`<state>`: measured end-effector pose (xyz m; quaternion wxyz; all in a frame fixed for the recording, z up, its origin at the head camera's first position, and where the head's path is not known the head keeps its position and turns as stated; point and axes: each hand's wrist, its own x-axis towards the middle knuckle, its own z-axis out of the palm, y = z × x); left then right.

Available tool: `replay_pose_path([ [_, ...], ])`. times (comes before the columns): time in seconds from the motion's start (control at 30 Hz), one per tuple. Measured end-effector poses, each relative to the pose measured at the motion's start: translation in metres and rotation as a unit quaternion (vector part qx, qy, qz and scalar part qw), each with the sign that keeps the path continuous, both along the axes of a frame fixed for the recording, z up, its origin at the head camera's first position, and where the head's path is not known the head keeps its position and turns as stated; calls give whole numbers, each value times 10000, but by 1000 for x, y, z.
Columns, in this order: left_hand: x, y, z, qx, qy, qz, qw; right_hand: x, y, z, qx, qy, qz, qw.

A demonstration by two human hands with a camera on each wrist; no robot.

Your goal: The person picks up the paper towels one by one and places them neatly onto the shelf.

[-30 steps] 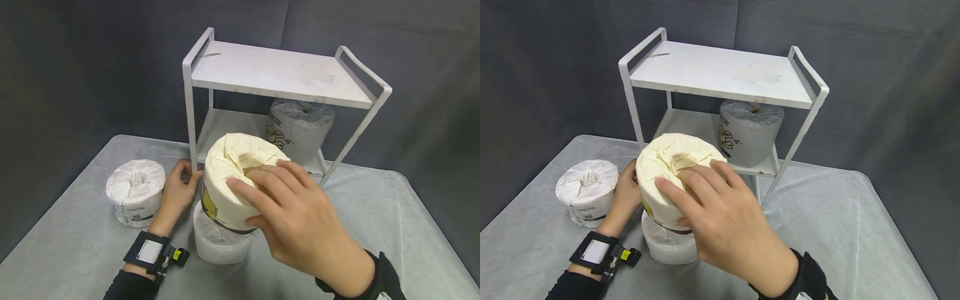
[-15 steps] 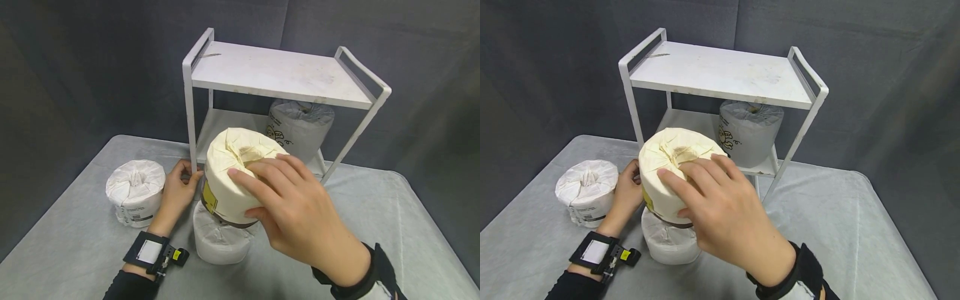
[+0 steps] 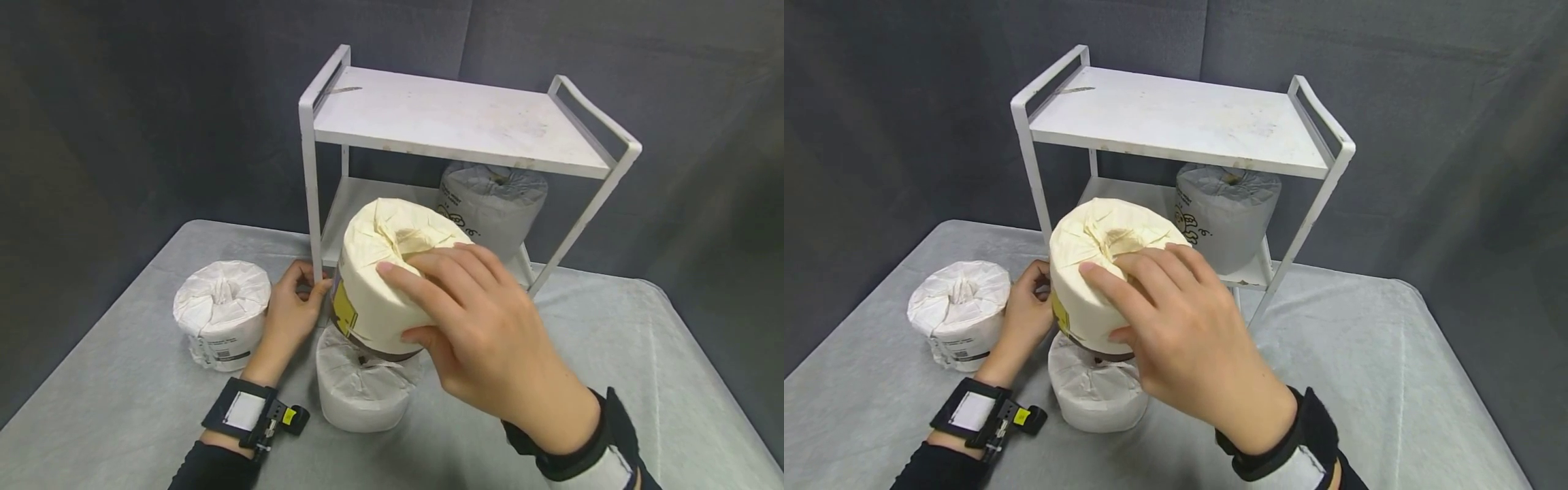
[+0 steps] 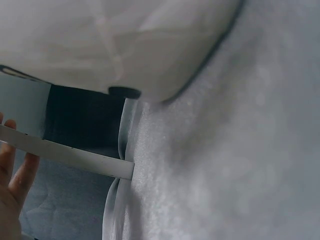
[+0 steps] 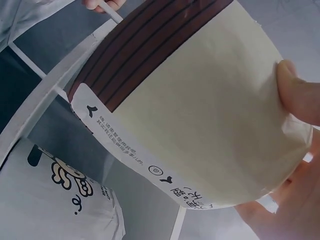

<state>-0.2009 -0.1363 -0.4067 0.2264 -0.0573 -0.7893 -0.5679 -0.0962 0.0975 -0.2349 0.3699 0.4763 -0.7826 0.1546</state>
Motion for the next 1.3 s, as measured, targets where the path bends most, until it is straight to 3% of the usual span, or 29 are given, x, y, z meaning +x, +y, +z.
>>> replay_pose_path([
  [0.7, 0, 0, 0, 5, 22, -3, 10000, -15, 1, 0, 44, -200, -179, 9996],
  [1.3, 1, 1, 0, -44, 236, -44, 9997, -31, -1, 0, 82, -212, -241, 9995],
])
